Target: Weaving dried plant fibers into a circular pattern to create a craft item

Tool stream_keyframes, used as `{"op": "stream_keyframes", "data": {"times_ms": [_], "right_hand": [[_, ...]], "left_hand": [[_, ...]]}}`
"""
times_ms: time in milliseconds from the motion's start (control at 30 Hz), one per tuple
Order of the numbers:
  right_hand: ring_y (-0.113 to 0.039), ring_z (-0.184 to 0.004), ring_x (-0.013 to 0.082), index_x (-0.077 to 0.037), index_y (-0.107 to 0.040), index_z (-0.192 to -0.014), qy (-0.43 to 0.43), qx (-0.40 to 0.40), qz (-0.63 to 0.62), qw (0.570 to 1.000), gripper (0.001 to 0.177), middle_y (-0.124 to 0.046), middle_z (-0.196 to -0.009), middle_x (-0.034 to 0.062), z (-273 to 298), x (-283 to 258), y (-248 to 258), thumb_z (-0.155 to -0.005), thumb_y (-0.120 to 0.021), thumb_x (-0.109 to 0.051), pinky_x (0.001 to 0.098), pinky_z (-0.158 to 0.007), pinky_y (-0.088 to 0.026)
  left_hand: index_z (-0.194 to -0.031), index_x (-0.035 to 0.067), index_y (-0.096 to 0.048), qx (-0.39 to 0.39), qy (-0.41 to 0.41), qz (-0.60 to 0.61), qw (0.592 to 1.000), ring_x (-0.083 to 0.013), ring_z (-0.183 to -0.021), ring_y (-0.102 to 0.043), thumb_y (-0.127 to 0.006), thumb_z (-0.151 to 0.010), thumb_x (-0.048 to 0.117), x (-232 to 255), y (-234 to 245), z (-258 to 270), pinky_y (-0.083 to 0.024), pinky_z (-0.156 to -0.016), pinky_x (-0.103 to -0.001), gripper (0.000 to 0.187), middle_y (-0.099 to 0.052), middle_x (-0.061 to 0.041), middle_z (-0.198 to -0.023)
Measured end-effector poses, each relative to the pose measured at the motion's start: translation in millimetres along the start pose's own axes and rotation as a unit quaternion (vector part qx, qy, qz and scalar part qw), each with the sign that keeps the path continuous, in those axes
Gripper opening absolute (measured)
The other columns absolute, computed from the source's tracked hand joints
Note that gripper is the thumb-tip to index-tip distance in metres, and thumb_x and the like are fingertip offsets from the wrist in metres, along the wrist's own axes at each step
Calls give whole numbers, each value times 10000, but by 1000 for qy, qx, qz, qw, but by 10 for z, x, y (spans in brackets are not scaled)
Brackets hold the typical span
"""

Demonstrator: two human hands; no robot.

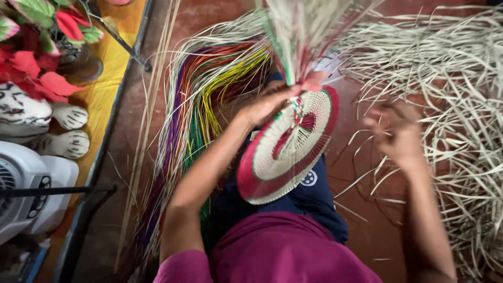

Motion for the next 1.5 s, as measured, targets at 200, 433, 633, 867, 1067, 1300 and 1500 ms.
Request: {"op": "stream_keyframes", "data": {"times_ms": [200, 433, 633, 867, 1067, 1300, 1500], "right_hand": [[-507, -1000, 307, 29, -559, -1036, 159, 53, -71, 983, 297, -551, -1056, 181, -743, -1363, -164, -832, -623, -176, 431, -874, -393], [-576, -963, 377, -44, -573, -978, 171, -29, 13, 985, 296, -603, -1000, 184, -879, -1680, -905, -901, -468, -310, 478, -790, -493], [-576, -675, 261, -50, -570, -885, 120, -12, 64, 991, 290, -568, -768, 79, -780, -1533, -900, -897, -500, -331, 390, -519, -464], [-598, -755, 401, -111, -640, -968, -18, 32, 18, 999, 291, -611, -829, 157, -519, -542, -698, -825, -631, -364, 467, -621, -461], [-582, -823, 389, -108, -636, -976, -91, 50, -27, 994, 240, -574, -886, 146, -395, -357, -494, -794, -674, -260, 461, -673, -469], [-576, -797, 270, 66, -542, -899, -63, 141, -248, 956, 122, -593, -918, 198, -349, -372, 107, -861, -473, 159, 375, -736, -459], [-522, -848, 440, 85, -577, -1027, -23, 131, 8, 991, 219, -561, -900, 262, -393, 13, 219, -812, -611, 102, 465, -737, -406]], "left_hand": [[-1356, 84, -299, -134, -28, -182, 974, -177, -1391, -7, -302, -937, 509, 548, -214, 328, 11, -1150, -407, 597, -75, -31, -1477], [-1043, 123, -566, 27, -1, -256, 966, -257, -1169, -476, -597, -755, 453, 859, 36, 263, -381, -997, -382, 439, -496, -134, -1236], [-1272, -92, -91, 389, 126, -182, 894, -201, -892, -661, -580, -537, 499, 1059, 1060, 6, -402, -951, -362, 1062, -673, -186, -900], [-786, 77, -534, 174, 131, -388, 895, -240, -734, -584, -761, -592, 517, 1092, 967, -103, -433, -710, -360, 531, -555, -60, -802], [-1018, 16, -613, -115, 224, -482, 839, -300, -971, -584, -605, -659, 621, 57, -32, -57, -440, -841, -377, 704, -633, -154, -985], [-948, 14, -636, 4, 35, -257, 966, -279, -854, -609, -704, -755, 244, -61, -285, -238, -473, -823, -428, 307, -640, -151, -875], [-1010, 32, -606, -97, 36, -202, 974, -207, -883, -576, -640, -824, 162, 143, -525, -84, -468, -854, -377, 230, -611, -105, -942]]}}
Point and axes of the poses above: each hand's wrist, its own z-axis away from the middle knuckle, its own y-axis out of the back of the hand, x = y × z, the point moved 10 cm from there along -z, towards the middle knuckle
